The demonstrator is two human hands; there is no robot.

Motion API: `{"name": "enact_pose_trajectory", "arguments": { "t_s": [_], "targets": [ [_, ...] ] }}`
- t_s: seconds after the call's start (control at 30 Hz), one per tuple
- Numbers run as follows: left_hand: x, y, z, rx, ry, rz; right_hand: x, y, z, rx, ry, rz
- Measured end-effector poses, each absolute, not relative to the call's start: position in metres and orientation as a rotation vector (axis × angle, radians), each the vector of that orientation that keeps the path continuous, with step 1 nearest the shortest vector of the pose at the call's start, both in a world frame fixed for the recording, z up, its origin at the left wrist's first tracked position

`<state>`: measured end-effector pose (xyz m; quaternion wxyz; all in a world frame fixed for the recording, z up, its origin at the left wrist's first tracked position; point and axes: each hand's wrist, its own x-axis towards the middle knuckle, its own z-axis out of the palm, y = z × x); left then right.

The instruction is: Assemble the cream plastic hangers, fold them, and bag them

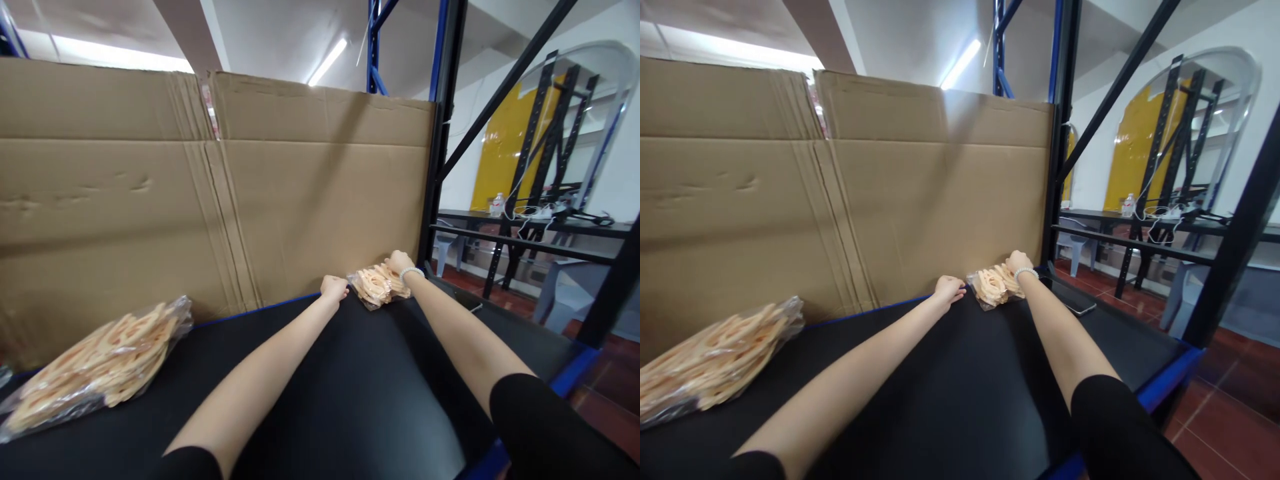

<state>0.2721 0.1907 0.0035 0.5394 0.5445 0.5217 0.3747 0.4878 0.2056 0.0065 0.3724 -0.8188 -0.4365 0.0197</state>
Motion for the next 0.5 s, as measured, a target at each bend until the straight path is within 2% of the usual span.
{"name": "enact_pose_trajectory", "arguments": {
  "t_s": [0.13,0.3,0.5],
  "targets": [
    [0.209,0.152,0.009,1.439,1.224,0.829,0.472,0.186,0.019,-1.955,-1.1,-0.146],
    [0.109,0.099,0.016,1.593,1.285,0.864,0.421,0.17,0.044,-1.58,-1.164,-0.258],
    [-0.012,0.079,0.039,1.819,1.619,1.191,0.299,0.163,0.058,-1.233,-1.362,0.02]
  ]
}}
